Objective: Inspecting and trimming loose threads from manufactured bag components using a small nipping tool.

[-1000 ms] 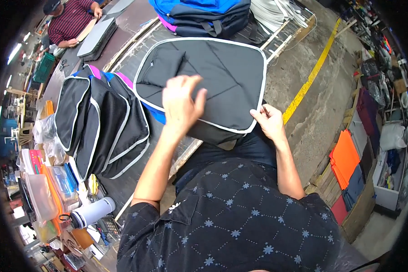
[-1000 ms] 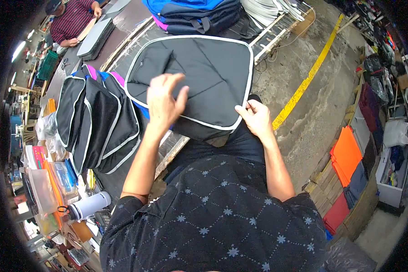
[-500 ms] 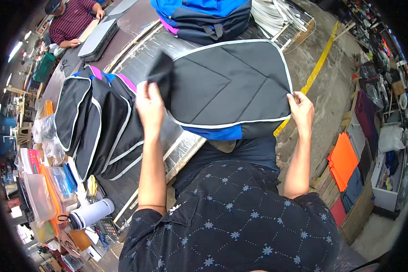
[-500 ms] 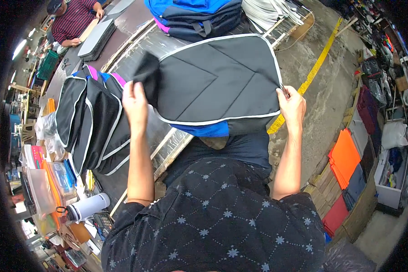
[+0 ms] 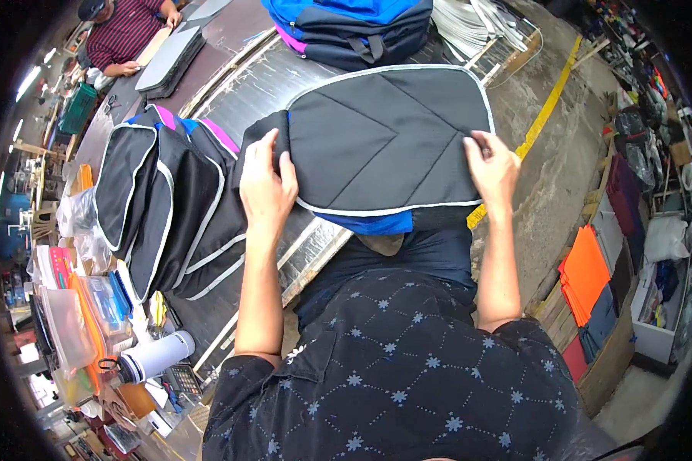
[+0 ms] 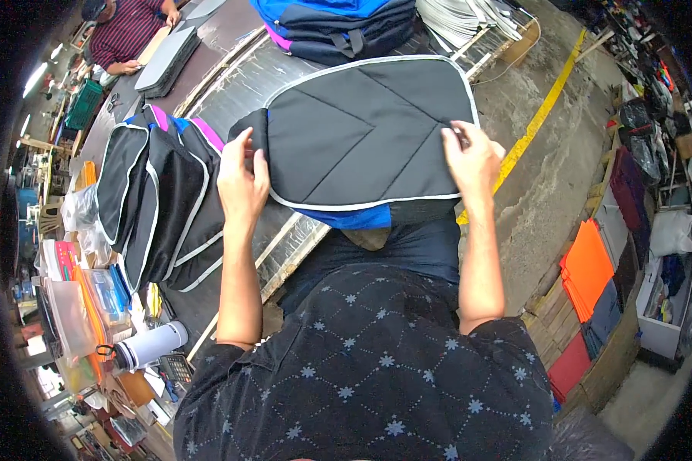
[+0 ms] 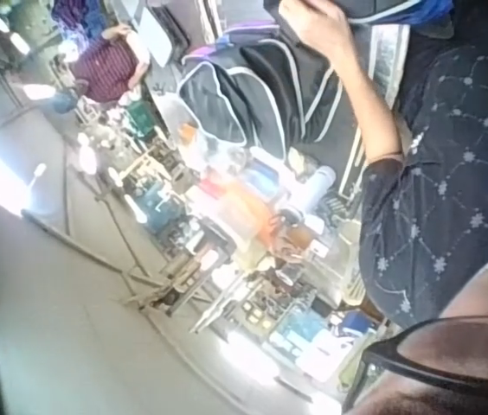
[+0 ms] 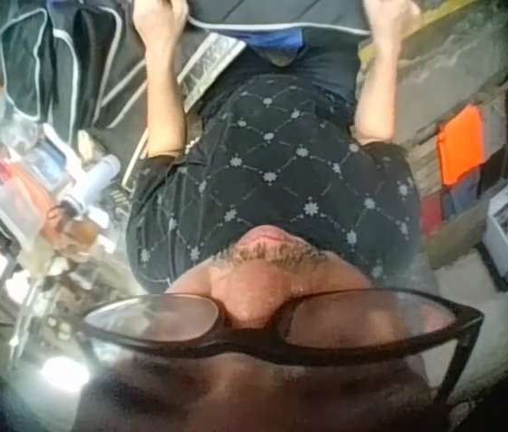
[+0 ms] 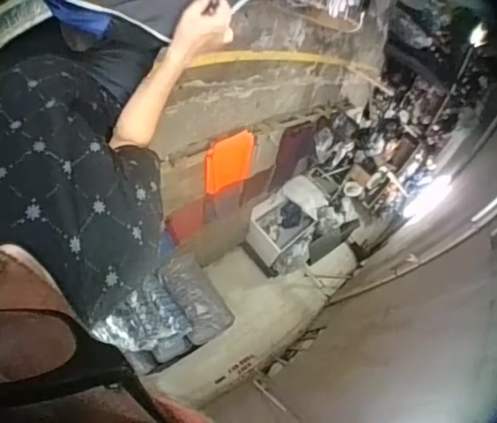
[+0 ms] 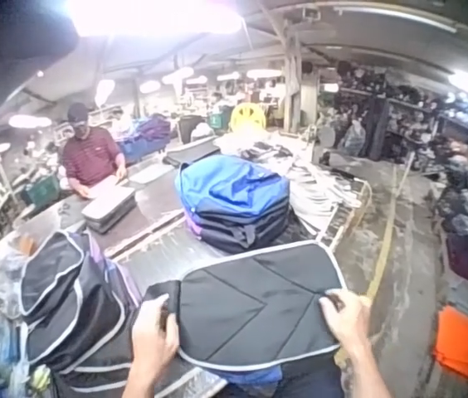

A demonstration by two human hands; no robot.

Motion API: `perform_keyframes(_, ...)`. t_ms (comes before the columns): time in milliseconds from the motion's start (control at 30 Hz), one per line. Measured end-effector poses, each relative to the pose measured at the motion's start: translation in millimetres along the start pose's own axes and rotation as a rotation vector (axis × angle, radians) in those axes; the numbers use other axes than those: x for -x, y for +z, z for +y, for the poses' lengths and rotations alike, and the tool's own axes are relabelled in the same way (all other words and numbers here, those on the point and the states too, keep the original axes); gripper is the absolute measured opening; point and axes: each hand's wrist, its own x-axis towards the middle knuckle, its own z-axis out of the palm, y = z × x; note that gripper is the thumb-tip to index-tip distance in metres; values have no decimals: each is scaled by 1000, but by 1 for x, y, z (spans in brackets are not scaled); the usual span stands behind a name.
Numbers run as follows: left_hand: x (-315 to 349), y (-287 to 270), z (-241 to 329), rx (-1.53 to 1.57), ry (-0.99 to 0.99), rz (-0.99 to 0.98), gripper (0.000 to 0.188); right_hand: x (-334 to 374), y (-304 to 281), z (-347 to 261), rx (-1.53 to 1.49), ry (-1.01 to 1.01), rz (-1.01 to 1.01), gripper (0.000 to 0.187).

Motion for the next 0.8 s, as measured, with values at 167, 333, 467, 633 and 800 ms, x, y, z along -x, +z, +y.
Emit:
perform_keyframes(167,-24,44,-35,-249,-253,-97,50,6,39,-13,82,-187,-82,31)
perform_keyframes(333,-31,58,-51,-94,-320,-134,42,9,54,1,133,-247,-150,21)
perform_keyframes(467,-6,62,-77,645,-597,-25,35,6,22,-7,87,-98,4,22)
perform_keyframes(633,24,58,-72,1245,-756,126,39,15,-18,53,211,289,64,54)
perform_keyframes(800,32,54,-52,1330,-761,298,46,14,2,102,-478,454,-310,37)
